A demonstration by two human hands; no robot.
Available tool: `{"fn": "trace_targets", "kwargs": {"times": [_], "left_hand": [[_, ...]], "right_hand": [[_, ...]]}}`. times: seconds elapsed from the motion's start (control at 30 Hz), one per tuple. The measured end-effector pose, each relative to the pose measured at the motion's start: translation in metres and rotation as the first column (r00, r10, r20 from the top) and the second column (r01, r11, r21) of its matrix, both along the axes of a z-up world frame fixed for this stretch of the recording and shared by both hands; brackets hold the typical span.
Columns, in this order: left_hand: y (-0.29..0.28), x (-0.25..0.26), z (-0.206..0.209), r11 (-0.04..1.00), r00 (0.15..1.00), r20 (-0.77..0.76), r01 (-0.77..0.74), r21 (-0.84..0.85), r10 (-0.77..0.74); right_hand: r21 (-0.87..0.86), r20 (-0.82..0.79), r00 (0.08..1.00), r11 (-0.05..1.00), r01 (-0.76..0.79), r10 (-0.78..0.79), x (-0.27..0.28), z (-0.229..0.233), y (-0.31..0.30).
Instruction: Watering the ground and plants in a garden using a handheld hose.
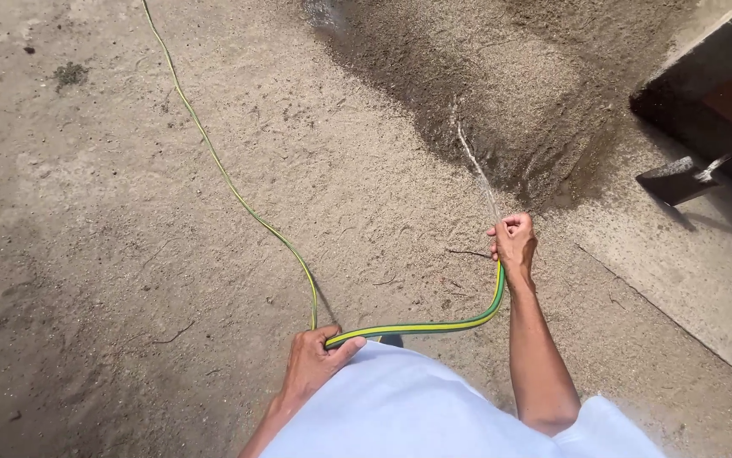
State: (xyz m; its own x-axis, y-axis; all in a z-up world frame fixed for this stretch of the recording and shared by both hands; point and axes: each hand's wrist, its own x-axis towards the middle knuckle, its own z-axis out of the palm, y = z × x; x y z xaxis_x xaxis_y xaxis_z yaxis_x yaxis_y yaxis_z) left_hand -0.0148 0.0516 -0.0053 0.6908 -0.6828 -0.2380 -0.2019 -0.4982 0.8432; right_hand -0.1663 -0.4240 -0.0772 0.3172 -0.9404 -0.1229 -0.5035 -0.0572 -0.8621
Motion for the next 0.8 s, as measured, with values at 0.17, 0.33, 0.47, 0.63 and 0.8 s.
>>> {"fn": "trace_targets", "kwargs": {"times": [0.17, 0.33, 0.47, 0.63, 0.8], "left_hand": [[-0.008, 0.001, 0.002, 0.997, 0.998, -0.006, 0.069, 0.044, -0.069], [-0.021, -0.002, 0.008, 0.981, 0.984, -0.059, 0.175, 0.087, -0.171], [-0.027, -0.003, 0.002, 0.965, 0.974, -0.057, 0.225, 0.135, -0.22], [-0.022, -0.001, 0.003, 0.972, 0.975, -0.022, 0.221, 0.082, -0.22], [-0.009, 0.0, -0.004, 0.989, 0.989, -0.032, 0.142, -0.029, -0.143]], "right_hand": [[0.047, -0.046, 0.995, 0.995, 0.087, -0.085, -0.037, 0.002, 0.01], [0.096, -0.078, 0.973, 0.97, 0.224, -0.217, -0.092, -0.002, 0.023], [0.065, -0.091, 0.965, 0.966, 0.252, -0.245, -0.117, -0.01, 0.024], [0.102, -0.093, 0.981, 0.978, 0.182, -0.172, -0.095, -0.002, 0.029], [0.086, -0.028, 0.998, 0.994, 0.066, -0.064, -0.05, 0.019, 0.028]]}}
